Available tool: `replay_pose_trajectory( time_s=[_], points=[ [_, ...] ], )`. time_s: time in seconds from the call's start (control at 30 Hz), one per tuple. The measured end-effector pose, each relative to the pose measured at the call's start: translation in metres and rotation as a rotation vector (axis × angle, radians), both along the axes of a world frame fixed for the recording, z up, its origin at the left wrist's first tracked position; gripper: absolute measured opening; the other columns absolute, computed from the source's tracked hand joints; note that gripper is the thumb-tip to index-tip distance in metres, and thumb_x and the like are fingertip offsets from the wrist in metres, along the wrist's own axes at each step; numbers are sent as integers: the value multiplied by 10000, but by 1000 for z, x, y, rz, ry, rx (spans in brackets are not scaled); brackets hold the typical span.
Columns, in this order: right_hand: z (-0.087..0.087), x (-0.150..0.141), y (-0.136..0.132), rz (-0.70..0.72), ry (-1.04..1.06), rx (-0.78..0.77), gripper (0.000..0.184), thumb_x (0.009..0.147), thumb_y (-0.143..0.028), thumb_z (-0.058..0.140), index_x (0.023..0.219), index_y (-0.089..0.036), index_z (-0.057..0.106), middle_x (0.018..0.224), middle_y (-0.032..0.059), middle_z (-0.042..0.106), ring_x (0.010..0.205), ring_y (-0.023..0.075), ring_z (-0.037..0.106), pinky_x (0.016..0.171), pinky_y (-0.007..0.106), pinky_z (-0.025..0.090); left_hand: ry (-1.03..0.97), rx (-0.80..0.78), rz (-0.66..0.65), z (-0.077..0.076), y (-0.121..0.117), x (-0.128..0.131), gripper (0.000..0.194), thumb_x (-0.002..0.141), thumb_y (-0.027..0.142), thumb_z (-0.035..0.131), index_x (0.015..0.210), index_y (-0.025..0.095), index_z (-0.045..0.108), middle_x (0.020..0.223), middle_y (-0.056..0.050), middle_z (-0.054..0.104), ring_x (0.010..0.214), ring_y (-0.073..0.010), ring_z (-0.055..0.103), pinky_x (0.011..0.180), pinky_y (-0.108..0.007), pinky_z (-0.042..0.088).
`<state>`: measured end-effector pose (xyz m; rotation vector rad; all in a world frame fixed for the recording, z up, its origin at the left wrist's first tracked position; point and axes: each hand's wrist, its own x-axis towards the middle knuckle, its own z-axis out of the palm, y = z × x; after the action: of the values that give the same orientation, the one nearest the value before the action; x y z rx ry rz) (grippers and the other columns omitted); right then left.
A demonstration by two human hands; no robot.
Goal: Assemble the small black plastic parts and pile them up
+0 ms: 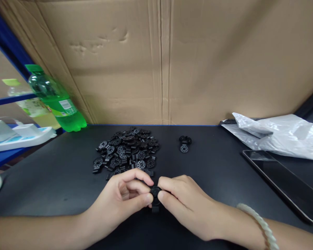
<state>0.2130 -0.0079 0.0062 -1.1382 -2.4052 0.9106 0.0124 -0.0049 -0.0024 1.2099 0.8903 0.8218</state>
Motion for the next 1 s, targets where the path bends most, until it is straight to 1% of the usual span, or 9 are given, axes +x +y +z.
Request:
replay_pose_trajectory(
  time_s=[0.1, 0.27, 0.4, 0.57, 0.67, 0.8, 0.9, 1.0],
  points=[
    [-1, 0, 0, 14, 28, -18, 323, 1026, -304, 288, 721, -227, 362, 672, -43, 416, 627, 136, 452, 640, 275, 343, -7, 2, -8, 0, 0, 0, 197, 727, 160, 770, 870, 167, 634, 629, 29, 724, 628, -122, 664, 663, -229, 502],
    [-2, 0, -2, 27, 83, -12, 318, 1039, -297, 287, 781, -223, 457, 725, -32, 476, 695, 143, 502, 705, 268, 373, -7, -4, -20, 1, 0, -1, 199, 730, 157, 772, 882, 155, 644, 632, 26, 726, 634, -123, 663, 671, -232, 501],
    [-2, 0, -2, 25, 108, -3, 311, 1035, -281, 291, 765, -227, 434, 706, -39, 454, 664, 140, 480, 676, 261, 367, -23, -11, -16, 1, 0, 0, 182, 737, 151, 767, 871, 146, 644, 638, 25, 727, 644, -119, 664, 680, -229, 502],
    [-1, 0, -3, 11, 153, -14, 320, 1034, -273, 302, 722, -229, 360, 678, -50, 417, 635, 132, 440, 656, 248, 359, -28, -11, -29, 1, 0, -1, 207, 728, 154, 779, 888, 140, 649, 654, 28, 726, 640, -110, 659, 670, -220, 498],
    [-1, 0, -3, 25, 185, -22, 308, 1037, -255, 319, 742, -227, 407, 695, -52, 445, 649, 124, 460, 668, 235, 367, -38, -18, -33, 0, 0, -2, 205, 730, 149, 773, 894, 138, 651, 651, 24, 731, 641, -111, 661, 675, -220, 498],
    [-2, -2, -3, 37, 177, -3, 301, 1029, -239, 331, 767, -223, 477, 696, -49, 458, 665, 124, 482, 678, 237, 368, -43, -10, -33, 0, 0, -1, 172, 735, 141, 763, 863, 138, 648, 614, 26, 717, 614, -111, 653, 656, -221, 496],
    [-1, -4, -3, 35, 168, -4, 303, 1025, -233, 341, 758, -218, 486, 672, -54, 442, 631, 117, 459, 641, 238, 349, -42, -5, -34, 1, 0, 0, 158, 733, 141, 762, 841, 136, 647, 608, 25, 710, 609, -111, 649, 645, -219, 493],
    [0, -4, -3, 29, 182, -12, 305, 1018, -243, 358, 748, -212, 495, 652, -56, 444, 602, 110, 445, 602, 237, 329, -45, -9, -32, 2, 0, 0, 179, 726, 147, 760, 860, 137, 642, 602, 26, 708, 597, -110, 640, 645, -223, 493]
  ],
)
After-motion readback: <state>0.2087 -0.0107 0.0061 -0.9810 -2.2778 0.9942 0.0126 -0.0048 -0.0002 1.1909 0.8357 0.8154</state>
